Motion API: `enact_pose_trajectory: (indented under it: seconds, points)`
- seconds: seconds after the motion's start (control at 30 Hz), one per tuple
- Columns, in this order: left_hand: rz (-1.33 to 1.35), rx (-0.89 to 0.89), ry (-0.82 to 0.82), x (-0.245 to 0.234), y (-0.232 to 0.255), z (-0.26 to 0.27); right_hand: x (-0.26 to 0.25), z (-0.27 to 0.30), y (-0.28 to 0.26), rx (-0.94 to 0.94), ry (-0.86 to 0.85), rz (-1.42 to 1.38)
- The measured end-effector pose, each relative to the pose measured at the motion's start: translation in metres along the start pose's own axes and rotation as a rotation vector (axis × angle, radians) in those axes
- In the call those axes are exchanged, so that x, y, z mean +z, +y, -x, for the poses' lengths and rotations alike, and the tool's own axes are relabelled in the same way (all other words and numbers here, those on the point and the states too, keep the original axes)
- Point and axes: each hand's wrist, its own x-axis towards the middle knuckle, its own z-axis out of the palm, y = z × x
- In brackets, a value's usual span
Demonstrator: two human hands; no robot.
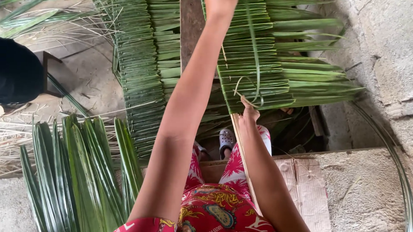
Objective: Weaving palm leaves over a wooden frame to create a thatched panel
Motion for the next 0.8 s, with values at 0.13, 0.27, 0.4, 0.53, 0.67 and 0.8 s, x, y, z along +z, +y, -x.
enact_pose_trajectory:
  seconds: [0.13,0.27,0.4,0.53,0.67,0.8]
  points:
    - [-0.076,-0.231,-0.095,-0.008,-0.121,0.037,-0.001,0.007,-0.005,0.043,0.032,-0.007]
    - [-0.410,-0.351,-0.536,-0.031,-0.246,0.118,-0.004,0.008,-0.003,0.074,-0.048,0.062]
    - [-0.469,-0.321,-0.572,-0.026,-0.264,0.141,-0.002,0.020,-0.013,0.079,-0.039,0.004]
    - [-0.412,-0.298,-0.598,-0.006,-0.227,0.115,-0.011,-0.041,0.031,0.042,-0.053,0.078]
    - [-0.475,-0.238,-0.626,0.012,-0.186,0.087,-0.003,-0.051,0.047,0.042,-0.028,-0.057]
    - [-0.546,-0.266,-0.585,0.018,-0.213,0.094,-0.002,0.003,-0.003,-0.001,-0.158,0.434]
